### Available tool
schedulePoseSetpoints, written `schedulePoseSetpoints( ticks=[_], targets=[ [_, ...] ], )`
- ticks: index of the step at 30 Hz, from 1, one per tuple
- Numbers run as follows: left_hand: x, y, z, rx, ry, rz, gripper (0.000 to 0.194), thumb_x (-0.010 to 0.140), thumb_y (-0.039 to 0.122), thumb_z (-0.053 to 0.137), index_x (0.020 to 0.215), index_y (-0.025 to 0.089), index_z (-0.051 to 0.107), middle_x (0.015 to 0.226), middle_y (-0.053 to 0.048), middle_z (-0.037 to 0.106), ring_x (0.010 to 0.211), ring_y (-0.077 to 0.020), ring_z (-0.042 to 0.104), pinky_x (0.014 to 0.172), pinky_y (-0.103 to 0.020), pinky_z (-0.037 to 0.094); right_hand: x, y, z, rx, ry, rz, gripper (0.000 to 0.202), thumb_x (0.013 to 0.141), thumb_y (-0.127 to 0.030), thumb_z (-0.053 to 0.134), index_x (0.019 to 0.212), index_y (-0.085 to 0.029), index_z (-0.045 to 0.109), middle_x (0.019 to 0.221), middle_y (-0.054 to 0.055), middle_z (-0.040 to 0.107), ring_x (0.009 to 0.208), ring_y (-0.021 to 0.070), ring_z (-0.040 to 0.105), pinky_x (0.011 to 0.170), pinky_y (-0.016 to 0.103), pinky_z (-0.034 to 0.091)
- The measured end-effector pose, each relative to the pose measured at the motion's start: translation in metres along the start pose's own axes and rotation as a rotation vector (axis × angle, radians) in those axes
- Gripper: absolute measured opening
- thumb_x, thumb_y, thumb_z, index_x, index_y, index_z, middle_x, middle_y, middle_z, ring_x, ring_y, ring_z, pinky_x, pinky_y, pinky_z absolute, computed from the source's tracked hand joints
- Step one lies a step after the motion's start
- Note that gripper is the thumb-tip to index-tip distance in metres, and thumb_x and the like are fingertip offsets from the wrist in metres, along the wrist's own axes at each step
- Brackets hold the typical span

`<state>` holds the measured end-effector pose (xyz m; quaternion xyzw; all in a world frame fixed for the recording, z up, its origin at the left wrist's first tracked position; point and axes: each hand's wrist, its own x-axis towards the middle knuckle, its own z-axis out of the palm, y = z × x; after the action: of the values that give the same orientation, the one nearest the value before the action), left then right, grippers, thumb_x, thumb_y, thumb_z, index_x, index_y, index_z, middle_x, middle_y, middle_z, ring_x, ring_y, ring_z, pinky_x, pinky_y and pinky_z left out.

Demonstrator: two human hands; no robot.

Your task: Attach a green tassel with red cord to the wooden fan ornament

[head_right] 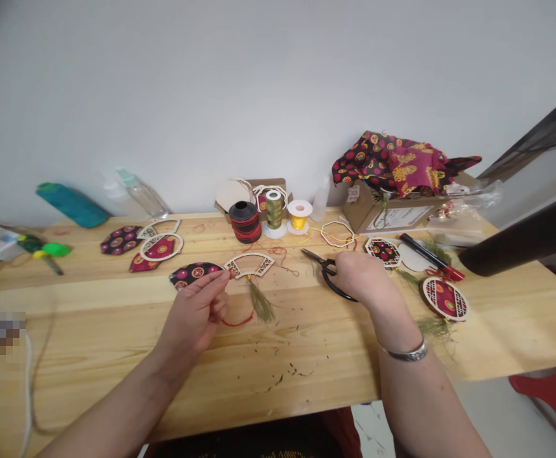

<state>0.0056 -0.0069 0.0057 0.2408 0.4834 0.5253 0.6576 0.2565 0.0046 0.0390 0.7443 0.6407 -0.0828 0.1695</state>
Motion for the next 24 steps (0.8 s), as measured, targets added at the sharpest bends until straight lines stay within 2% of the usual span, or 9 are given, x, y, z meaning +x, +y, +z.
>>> schedulePoseSetpoints(
  ticks=[3,9,16,21,22,24],
  targets=[
    [0.0,0.0,0.0,-0.002,-0.005,-0.003,0.032,0.054,0.031,0.084,0.074,0.013,0.068,0.046,0.009,0.043,0.036,-0.0003,0.023,0.035,-0.015,0.017,-0.002,0.003,0.0,-0.008,-0.005,-0.025,0.037,0.083,-0.039,0.048,0.089,-0.011,0.071,0.083,0.019,0.07,0.082,0.0285,0.067,0.061,0.03,0.044],
    [0.0,0.001,0.0,-0.01,-0.006,-0.002,0.032,0.054,0.03,0.084,0.074,0.012,0.068,0.054,0.006,0.053,0.036,0.0008,0.023,0.034,-0.015,0.017,-0.005,0.009,-0.004,-0.004,-0.04,-0.015,0.035,0.083,-0.034,0.045,0.091,-0.012,0.071,0.089,0.018,0.07,0.085,0.0268,0.067,0.063,0.029,0.044],
    [-0.001,0.001,0.0,0.004,-0.033,-0.006,0.031,0.056,0.031,0.083,0.075,0.012,0.068,0.045,0.009,0.042,0.036,0.0,0.022,0.035,-0.014,0.017,-0.009,0.006,-0.008,-0.002,-0.08,0.047,0.031,0.077,-0.031,0.053,0.088,-0.008,0.07,0.09,0.019,0.069,0.082,0.0273,0.067,0.058,0.028,0.043],
    [-0.001,0.001,0.0,0.005,-0.033,-0.008,0.032,0.056,0.031,0.082,0.075,0.011,0.068,0.044,0.01,0.04,0.036,-0.0003,0.022,0.035,-0.014,0.017,-0.014,-0.003,-0.006,-0.042,0.101,0.106,0.032,0.084,-0.031,0.049,0.088,-0.007,0.07,0.092,0.024,0.068,0.087,0.0322,0.066,0.066,0.034,0.046],
    [-0.001,0.001,0.0,0.004,-0.036,-0.01,0.031,0.056,0.031,0.082,0.075,0.011,0.068,0.044,0.01,0.039,0.036,-0.0005,0.023,0.035,-0.014,0.017,-0.014,-0.008,-0.005,-0.028,0.154,0.084,0.032,0.085,-0.031,0.048,0.087,-0.008,0.07,0.09,0.024,0.068,0.086,0.0321,0.066,0.067,0.035,0.046],
    [-0.002,0.001,0.0,0.006,-0.041,-0.015,0.03,0.057,0.031,0.082,0.074,0.012,0.067,0.042,0.01,0.036,0.036,-0.0008,0.023,0.035,-0.014,0.017,-0.014,-0.021,-0.001,0.093,0.276,-0.09,0.029,0.088,-0.029,0.047,0.088,-0.011,0.07,0.09,0.02,0.068,0.086,0.0286,0.065,0.07,0.034,0.046]
  ],
)
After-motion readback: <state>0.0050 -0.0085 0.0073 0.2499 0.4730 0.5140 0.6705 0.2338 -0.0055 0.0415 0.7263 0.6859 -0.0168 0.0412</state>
